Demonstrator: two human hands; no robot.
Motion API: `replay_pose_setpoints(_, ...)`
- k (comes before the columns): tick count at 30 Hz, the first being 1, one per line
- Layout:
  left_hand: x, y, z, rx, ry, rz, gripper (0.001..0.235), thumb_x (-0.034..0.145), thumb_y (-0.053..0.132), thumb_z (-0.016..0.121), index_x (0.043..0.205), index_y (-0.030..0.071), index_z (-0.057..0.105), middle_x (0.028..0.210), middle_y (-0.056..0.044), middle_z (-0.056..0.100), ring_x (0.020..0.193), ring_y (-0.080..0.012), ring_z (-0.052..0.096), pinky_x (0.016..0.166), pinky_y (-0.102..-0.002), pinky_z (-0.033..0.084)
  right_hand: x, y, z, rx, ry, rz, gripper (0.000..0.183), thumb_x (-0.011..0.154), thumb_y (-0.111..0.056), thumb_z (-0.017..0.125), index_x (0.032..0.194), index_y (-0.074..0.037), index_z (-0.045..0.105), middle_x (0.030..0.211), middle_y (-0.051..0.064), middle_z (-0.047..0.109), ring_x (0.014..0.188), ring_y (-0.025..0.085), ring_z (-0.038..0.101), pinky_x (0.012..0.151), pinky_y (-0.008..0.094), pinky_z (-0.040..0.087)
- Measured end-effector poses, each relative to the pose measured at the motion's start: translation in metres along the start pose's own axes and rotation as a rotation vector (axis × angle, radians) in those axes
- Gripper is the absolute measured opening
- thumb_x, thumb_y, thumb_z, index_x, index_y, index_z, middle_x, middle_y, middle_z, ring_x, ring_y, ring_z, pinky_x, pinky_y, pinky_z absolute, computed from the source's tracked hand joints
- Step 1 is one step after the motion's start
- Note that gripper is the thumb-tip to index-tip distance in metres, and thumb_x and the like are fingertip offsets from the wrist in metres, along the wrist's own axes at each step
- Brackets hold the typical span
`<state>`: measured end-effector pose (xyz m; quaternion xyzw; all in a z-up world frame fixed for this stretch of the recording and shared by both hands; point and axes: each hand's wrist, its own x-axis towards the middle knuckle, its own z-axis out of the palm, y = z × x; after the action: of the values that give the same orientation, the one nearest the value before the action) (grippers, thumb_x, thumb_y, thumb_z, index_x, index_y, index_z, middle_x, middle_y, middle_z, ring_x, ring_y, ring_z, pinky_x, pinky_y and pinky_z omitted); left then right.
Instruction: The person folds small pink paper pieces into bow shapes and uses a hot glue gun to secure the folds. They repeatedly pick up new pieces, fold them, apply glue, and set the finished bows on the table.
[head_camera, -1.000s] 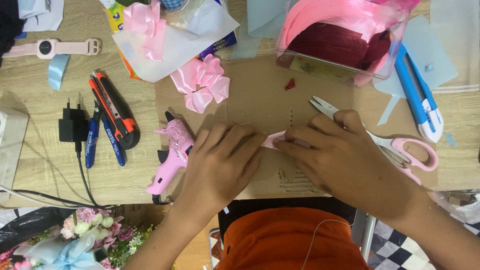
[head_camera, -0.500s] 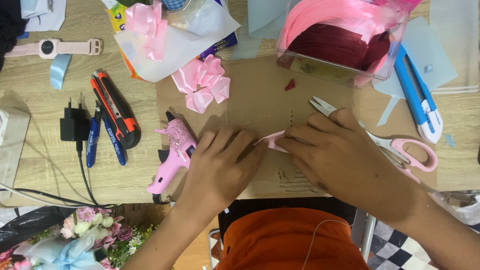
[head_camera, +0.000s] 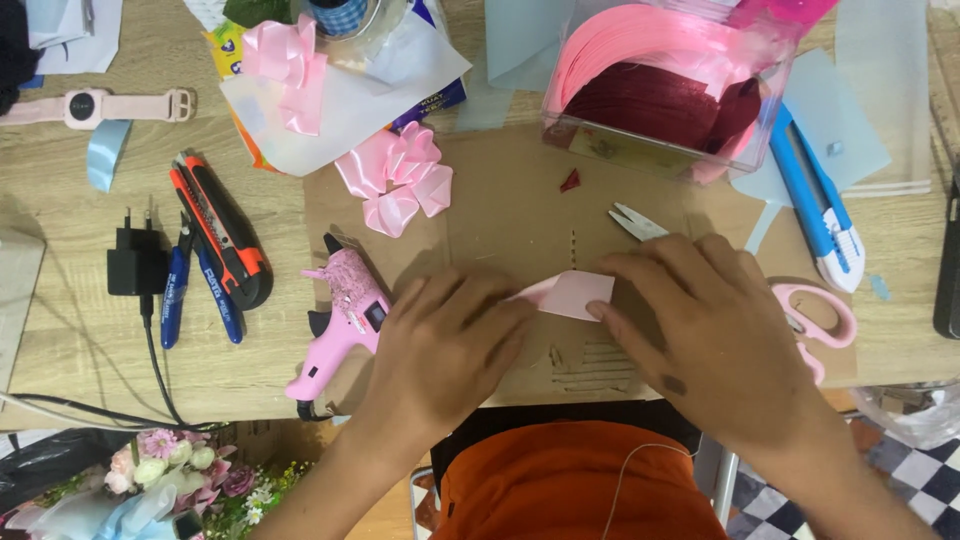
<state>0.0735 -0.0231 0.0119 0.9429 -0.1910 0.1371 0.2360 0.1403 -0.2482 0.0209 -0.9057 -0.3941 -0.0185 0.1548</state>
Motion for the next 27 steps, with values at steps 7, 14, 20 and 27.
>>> replay_pose_setpoints(7, 0.012, 0.003, 0.014, -0.084, -0.092, -0.299, 0.016, 0.092, 0.029, 0.068, 0.097, 0.015, 0.072, 0.090, 0.000, 0.063, 0.083, -0.0260, 0.059, 0.073, -0.042, 0.048, -0.004, -0.004, 0.016, 0.040, -0.031, 0.214, 0.029, 0.092, -0.034, 0.069, 0.110, -0.011, 0.068, 0.102, 0.004, 0.063, 0.091, 0.030, 0.055, 0.084, 0.044, 0.046)
replay_pose_setpoints(14, 0.030, 0.021, -0.014, -0.507, -0.236, -0.743, 0.016, 0.089, 0.028, 0.067, 0.090, 0.015, 0.076, 0.082, 0.005, 0.076, 0.072, -0.0091, 0.064, 0.068, -0.026, 0.049, 0.003, -0.006, 0.007, 0.338, -0.028, 0.344, 0.007, 0.089, -0.025, 0.071, 0.088, -0.019, 0.068, 0.095, -0.007, 0.071, 0.090, 0.024, 0.055, 0.087, 0.042, 0.036)
replay_pose_setpoints(20, 0.000, 0.041, -0.012, -0.711, 0.108, -0.794, 0.009, 0.086, 0.019, 0.075, 0.091, 0.013, 0.079, 0.078, 0.005, 0.074, 0.072, -0.0058, 0.060, 0.066, -0.021, 0.048, -0.005, -0.043, -0.030, 0.783, 0.139, 0.639, 0.011, 0.088, -0.022, 0.073, 0.091, -0.012, 0.071, 0.088, -0.004, 0.074, 0.087, 0.011, 0.061, 0.086, 0.026, 0.047)
replay_pose_setpoints(27, -0.024, 0.069, 0.000, -0.972, 0.430, -0.826, 0.017, 0.082, 0.009, 0.079, 0.098, 0.003, 0.077, 0.087, -0.005, 0.080, 0.074, -0.0087, 0.071, 0.061, -0.020, 0.055, -0.033, -0.065, -0.030, 0.885, 0.395, 0.432, 0.008, 0.085, -0.005, 0.074, 0.093, -0.003, 0.073, 0.085, 0.005, 0.076, 0.077, 0.014, 0.067, 0.073, 0.025, 0.054)
